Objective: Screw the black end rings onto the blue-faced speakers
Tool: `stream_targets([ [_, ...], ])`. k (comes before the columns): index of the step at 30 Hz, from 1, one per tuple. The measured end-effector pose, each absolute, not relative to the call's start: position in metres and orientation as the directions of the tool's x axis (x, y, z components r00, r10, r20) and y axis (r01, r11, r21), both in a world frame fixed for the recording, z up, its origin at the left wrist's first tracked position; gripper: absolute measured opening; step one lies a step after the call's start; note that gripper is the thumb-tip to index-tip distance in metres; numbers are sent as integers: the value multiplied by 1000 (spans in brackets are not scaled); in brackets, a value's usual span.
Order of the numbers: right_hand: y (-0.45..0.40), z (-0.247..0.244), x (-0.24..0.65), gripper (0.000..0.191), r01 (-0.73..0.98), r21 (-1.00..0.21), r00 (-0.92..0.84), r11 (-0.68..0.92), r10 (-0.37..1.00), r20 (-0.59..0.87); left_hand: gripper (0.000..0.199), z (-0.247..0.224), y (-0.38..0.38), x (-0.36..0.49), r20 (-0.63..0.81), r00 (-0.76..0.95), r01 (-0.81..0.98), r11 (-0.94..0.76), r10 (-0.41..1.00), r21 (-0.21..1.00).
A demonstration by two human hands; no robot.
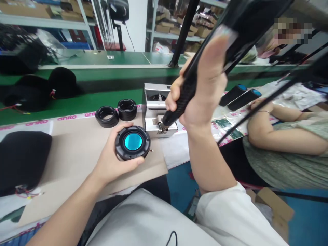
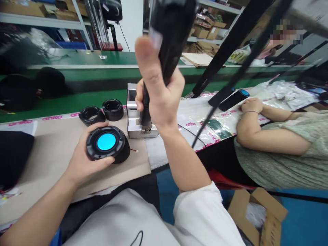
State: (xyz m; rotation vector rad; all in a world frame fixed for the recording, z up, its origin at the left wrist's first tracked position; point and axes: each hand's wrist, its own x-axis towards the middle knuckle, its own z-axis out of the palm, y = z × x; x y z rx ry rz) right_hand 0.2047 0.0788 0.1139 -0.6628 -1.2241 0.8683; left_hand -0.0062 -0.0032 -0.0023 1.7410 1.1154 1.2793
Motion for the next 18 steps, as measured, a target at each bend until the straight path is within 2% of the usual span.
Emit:
stream_targets([
  [3,87,85,202,53,-253,-753,154,607,794,588,87,-2,-3,-7,375,143,242,-399,916,884],
  [9,94,77,203,67,-207,-838,107,505,863,493,86,-1,-2,-5,386,152,210,-411,910,887],
  [12,92,74,205,67,-229,-839,115,494,869,481,86,0,-1,-5,385,151,200,-410,910,890],
  [15,82,75,206,61,-281,-850,113,445,895,431,85,1,-1,-4,382,157,186,-407,911,894],
  [18,63,99,207,48,-343,-837,98,426,903,419,87,1,-2,-3,358,158,181,-383,920,906],
])
